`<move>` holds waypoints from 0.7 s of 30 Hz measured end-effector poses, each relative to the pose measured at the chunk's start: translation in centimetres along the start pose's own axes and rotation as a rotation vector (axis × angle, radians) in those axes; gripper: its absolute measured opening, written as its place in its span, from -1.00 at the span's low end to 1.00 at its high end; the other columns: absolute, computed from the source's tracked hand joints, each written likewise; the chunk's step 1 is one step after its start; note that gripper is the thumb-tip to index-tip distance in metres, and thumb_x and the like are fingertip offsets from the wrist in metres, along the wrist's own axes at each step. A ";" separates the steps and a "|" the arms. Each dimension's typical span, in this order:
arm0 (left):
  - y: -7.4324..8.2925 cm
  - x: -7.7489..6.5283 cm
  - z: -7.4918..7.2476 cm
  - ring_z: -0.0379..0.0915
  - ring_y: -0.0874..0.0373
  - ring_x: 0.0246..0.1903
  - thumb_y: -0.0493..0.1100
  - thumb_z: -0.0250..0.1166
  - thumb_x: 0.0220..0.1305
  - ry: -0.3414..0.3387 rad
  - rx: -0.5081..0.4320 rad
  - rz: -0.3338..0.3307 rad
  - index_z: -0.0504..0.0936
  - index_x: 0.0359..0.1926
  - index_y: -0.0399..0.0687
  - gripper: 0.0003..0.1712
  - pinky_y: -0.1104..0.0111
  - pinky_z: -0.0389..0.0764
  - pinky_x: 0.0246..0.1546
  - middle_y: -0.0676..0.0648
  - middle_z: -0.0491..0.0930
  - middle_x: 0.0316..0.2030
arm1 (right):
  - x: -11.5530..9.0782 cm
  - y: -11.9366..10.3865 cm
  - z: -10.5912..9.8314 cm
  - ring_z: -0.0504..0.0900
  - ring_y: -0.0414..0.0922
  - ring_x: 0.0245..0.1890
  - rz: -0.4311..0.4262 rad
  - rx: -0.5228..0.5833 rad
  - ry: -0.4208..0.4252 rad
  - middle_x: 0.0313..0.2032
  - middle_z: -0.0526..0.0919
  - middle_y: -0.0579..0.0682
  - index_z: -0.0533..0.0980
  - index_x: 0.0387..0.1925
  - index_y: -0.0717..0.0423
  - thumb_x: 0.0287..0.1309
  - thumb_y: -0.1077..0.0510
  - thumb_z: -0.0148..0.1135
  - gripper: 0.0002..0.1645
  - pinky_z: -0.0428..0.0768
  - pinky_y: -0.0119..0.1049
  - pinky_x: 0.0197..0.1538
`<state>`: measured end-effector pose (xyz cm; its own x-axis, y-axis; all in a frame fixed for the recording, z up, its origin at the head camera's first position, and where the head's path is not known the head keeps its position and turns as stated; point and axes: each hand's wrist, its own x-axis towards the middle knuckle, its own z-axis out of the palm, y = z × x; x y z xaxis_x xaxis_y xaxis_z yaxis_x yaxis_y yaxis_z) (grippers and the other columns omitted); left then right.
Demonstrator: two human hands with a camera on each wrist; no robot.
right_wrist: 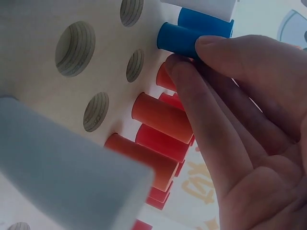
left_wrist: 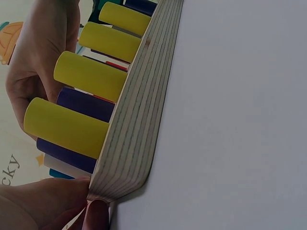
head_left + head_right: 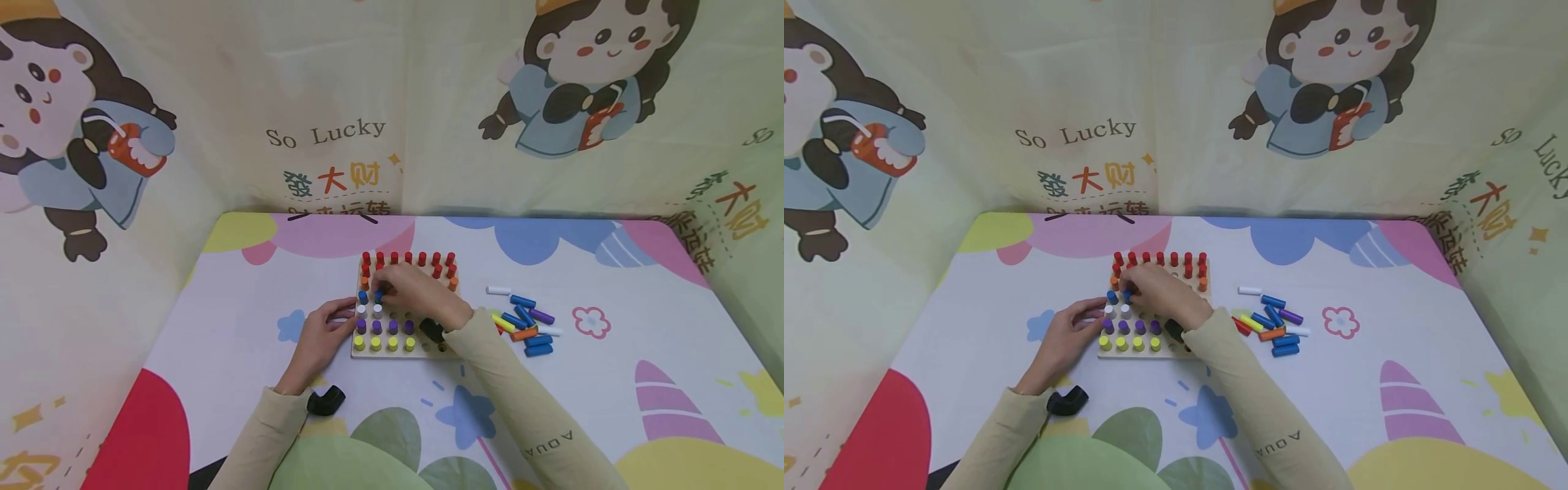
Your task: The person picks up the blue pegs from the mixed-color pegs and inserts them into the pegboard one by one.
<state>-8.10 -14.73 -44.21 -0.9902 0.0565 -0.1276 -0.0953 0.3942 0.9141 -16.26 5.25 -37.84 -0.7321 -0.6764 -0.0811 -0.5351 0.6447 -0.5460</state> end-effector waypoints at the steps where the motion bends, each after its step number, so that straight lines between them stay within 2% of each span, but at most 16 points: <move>1: 0.0 0.0 0.0 0.57 0.07 0.06 -0.17 0.29 0.37 0.001 0.000 0.001 0.53 0.27 -0.06 -0.54 0.23 0.63 0.09 -0.09 0.56 0.16 | 0.0 0.0 0.0 0.63 -0.18 -0.17 0.000 0.000 0.000 -0.19 0.71 -0.07 0.64 -0.15 0.07 0.17 0.22 0.40 -0.81 0.66 -0.32 0.06; 14: 0.0 0.1 0.0 0.58 0.08 0.04 -0.16 0.29 0.37 0.005 0.008 0.003 0.53 0.26 -0.04 -0.54 0.20 0.62 0.10 -0.09 0.58 0.14 | -0.4 -0.3 -0.5 0.65 -0.13 -0.14 -0.017 0.010 0.013 -0.17 0.72 0.00 0.64 -0.13 0.13 0.19 0.25 0.38 -0.80 0.65 -0.28 0.08; 21: -0.1 0.2 0.1 0.56 0.09 0.06 -0.15 0.30 0.36 0.006 0.016 -0.001 0.53 0.27 -0.05 -0.53 0.20 0.62 0.11 -0.08 0.56 0.17 | -1.0 -0.4 -0.9 0.67 -0.13 -0.08 0.006 0.020 0.036 -0.14 0.72 -0.02 0.64 -0.12 0.12 0.19 0.23 0.38 -0.80 0.64 -0.25 0.12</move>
<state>-8.23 -14.69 -44.33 -0.9907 0.0503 -0.1264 -0.0950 0.4091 0.9075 -15.64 5.96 -36.77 -0.7498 -0.6594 -0.0548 -0.5228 0.6412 -0.5618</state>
